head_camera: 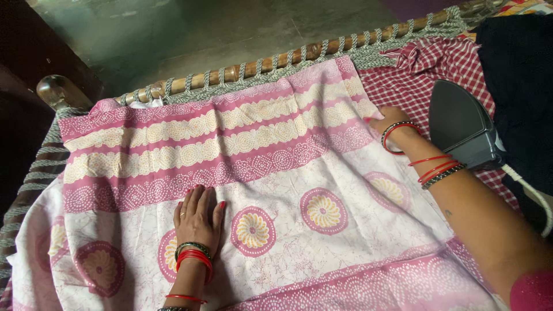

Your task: The person irons a pink and white patterned cloth on a woven cot. They repeatedly smooth the fabric with their hands, move the iron across different sections, and reposition the cloth to cover new areas.

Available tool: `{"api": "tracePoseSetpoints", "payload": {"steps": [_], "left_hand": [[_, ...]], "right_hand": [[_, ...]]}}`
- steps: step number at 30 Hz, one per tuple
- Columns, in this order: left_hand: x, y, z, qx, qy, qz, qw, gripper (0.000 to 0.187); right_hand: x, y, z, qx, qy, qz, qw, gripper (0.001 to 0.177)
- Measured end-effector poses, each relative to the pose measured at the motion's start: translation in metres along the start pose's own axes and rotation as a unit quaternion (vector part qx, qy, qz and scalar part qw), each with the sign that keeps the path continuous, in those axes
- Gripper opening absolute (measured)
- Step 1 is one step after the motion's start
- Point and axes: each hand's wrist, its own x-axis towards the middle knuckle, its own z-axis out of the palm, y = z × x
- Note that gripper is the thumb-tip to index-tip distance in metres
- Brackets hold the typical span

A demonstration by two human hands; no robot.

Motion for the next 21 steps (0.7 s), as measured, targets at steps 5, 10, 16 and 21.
{"api": "tracePoseSetpoints", "payload": {"steps": [5,10,16,21], "left_hand": [[0.001,0.004,-0.004,0.012,-0.007,-0.004,1.000,0.057],[0.001,0.008,-0.008,0.012,-0.007,-0.005,1.000,0.054],[0.003,0.010,-0.010,0.000,0.006,-0.005,1.000,0.049],[0.000,0.007,-0.008,0.004,0.009,-0.005,1.000,0.049]], "right_hand": [[-0.016,0.007,-0.023,-0.025,0.056,0.040,0.997,0.047],[-0.059,-0.029,-0.037,-0.137,0.195,-0.111,0.965,0.028],[-0.163,-0.074,-0.017,-0.027,0.132,-0.351,0.927,0.033],[-0.213,-0.031,-0.046,-0.002,0.088,-0.247,0.965,0.037]]}}
